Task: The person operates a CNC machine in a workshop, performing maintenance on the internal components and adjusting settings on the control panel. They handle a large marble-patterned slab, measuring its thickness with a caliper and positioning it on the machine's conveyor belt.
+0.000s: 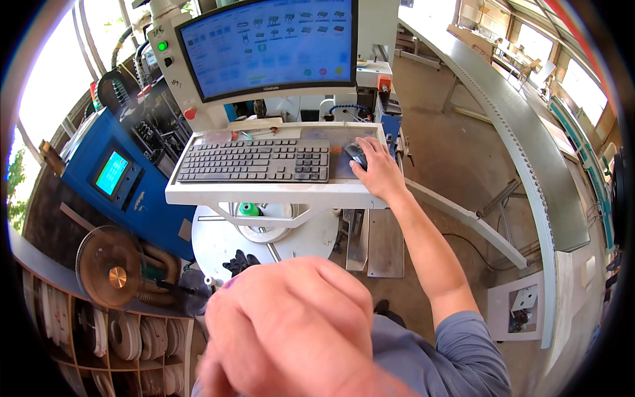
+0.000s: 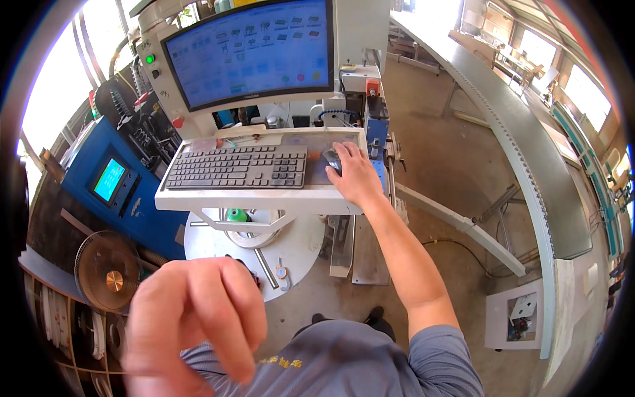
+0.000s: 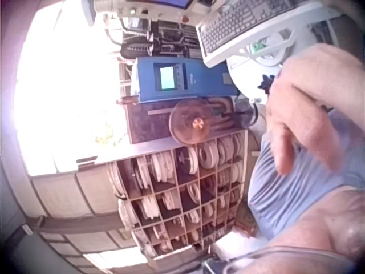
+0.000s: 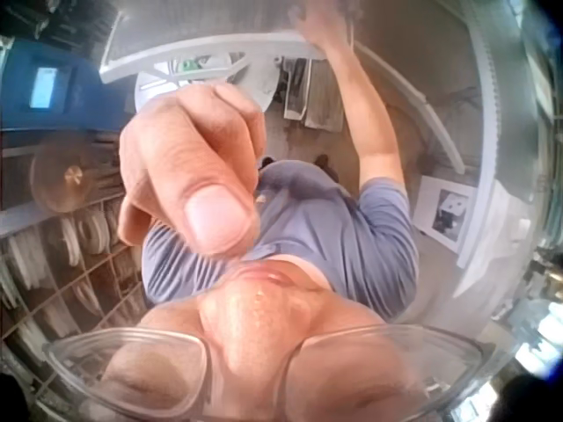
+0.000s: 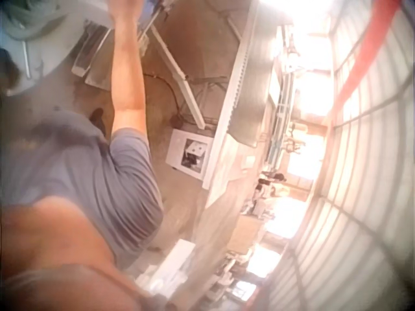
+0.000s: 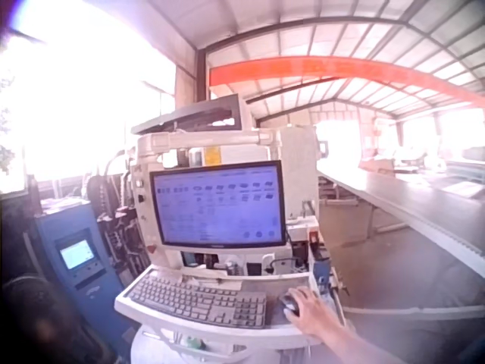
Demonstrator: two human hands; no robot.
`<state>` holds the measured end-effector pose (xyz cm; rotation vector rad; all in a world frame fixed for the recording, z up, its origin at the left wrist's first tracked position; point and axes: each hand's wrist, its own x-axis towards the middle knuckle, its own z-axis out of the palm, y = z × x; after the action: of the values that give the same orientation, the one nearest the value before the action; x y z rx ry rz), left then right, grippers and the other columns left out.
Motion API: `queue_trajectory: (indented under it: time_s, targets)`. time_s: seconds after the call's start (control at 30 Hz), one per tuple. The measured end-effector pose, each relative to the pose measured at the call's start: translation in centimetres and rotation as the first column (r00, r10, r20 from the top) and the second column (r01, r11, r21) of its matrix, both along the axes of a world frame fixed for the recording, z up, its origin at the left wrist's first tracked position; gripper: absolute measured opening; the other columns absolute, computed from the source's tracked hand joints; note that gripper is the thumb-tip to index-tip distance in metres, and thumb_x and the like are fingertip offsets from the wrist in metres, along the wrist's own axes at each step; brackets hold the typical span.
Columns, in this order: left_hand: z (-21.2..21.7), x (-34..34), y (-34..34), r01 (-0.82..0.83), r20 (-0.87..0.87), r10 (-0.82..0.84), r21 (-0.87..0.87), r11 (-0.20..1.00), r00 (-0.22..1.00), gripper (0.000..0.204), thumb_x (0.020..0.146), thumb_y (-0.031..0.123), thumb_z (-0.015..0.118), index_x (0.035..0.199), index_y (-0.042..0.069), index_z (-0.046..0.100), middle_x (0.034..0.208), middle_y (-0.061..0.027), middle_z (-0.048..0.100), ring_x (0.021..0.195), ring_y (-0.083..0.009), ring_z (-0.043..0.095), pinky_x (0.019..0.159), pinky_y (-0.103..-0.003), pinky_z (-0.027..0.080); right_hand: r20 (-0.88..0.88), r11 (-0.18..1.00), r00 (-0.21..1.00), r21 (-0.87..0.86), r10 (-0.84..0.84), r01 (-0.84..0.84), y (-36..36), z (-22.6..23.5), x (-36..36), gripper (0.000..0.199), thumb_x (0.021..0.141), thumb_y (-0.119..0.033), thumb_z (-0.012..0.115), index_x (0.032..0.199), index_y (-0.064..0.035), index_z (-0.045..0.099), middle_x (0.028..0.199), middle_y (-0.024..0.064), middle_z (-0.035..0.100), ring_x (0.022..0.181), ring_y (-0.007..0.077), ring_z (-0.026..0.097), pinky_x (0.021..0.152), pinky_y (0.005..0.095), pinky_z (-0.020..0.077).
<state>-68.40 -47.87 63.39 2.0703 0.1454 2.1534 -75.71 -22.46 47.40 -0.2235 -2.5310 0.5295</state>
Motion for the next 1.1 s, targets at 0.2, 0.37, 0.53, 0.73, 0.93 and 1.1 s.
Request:
queue_trajectory:
  time_s: [0.2, 0.37, 0.53, 0.73, 0.93, 1.1]
  targets:
    - [0.1, 4.1, 0.5, -0.298, -0.132, 0.339, 0.256, 0.919, 0.931, 0.019, 0.091, 0.007, 0.056, 0.108, 0.013, 0.06, 0.085, -0.0138, 0.063, 0.046, -0.0142, 0.045, 0.04, -0.025, 0.036, -0.022, 0.999, 0.999, -0.014, 0.043, -0.043, 1.0, -0.3, -0.1, 0.055, 0.087, -0.029, 0.061, 0.133, -0.003, 0.047, 0.137, 0.0161, 0.046, 0.126, 0.0335, 0.044, 0.106, 0.0398, 0.0374]
    - [-1.8, 11.0, 0.4, -0.311, -0.106, 0.31, 0.002, 0.95, 0.945, 0.022, 0.092, 0.016, 0.047, 0.094, -0.002, 0.06, 0.072, -0.0134, 0.055, 0.042, -0.0187, 0.04, 0.038, -0.028, 0.033, -0.092, 0.995, 0.991, 0.003, 0.099, -0.1, 1.2, -1.0, -1.1, 0.054, 0.086, -0.03, 0.061, 0.131, -0.0026, 0.049, 0.135, 0.0175, 0.047, 0.126, 0.0341, 0.044, 0.107, 0.0404, 0.0351]
    - [-3.4, 17.8, 1.3, -0.315, -0.014, 0.319, -0.209, 0.926, 0.948, 0.032, 0.091, 0.019, 0.049, 0.086, -0.01, 0.059, 0.069, -0.0163, 0.056, 0.046, -0.0231, 0.048, 0.041, -0.032, 0.037, -0.14, 0.994, 0.984, -0.02, 0.108, -0.112, 1.7, -1.5, -1.0, 0.052, 0.086, -0.03, 0.061, 0.13, -0.0039, 0.05, 0.134, 0.0174, 0.047, 0.125, 0.0351, 0.043, 0.107, 0.0413, 0.0355]
    - [-0.6, 25.3, 2.9, -0.544, 0.099, 0.557, -0.137, 0.828, 0.824, 0.047, 0.083, -0.009, 0.051, 0.12, 0.02, 0.06, 0.096, -0.0199, 0.066, 0.053, -0.0188, 0.06, 0.039, -0.025, 0.042, -0.412, 0.98, 0.896, -0.032, 0.165, -0.196, 1.4, -0.1, 1.3, 0.047, 0.085, -0.019, 0.061, 0.129, -0.0046, 0.051, 0.133, 0.0165, 0.047, 0.125, 0.0356, 0.043, 0.107, 0.0405, 0.0342]
    - [-2.6, 28.4, -1.8, -0.781, -0.237, 0.749, -0.28, 0.558, 0.619, 0.003, 0.081, -0.001, 0.062, 0.081, 0.002, 0.062, 0.1, -0.0191, 0.065, 0.06, -0.0206, 0.062, 0.05, -0.027, 0.049, -0.571, 0.875, 0.734, -0.055, 0.368, -0.481, -4.0, -5.5, 15.7, 0.044, 0.08, -0.004, 0.055, 0.123, 0.0007, 0.051, 0.129, 0.0199, 0.05, 0.123, 0.0366, 0.045, 0.106, 0.0448, 0.0334]
    - [-13.3, 33.2, -10.6, -0.722, -0.622, 0.758, -0.614, -0.319, 0.194, 0.034, 0.078, 0.002, 0.062, 0.112, 0.003, 0.057, 0.114, -0.0145, 0.06, 0.084, -0.0266, 0.063, 0.071, -0.033, 0.053, 0.038, 0.684, 0.717, -0.336, 0.697, -0.647, -12.1, -24.8, 32.8, 0.057, 0.077, -0.01, 0.065, 0.13, -0.0017, 0.047, 0.133, 0.0224, 0.045, 0.126, 0.0384, 0.042, 0.108, 0.0446, 0.0338]
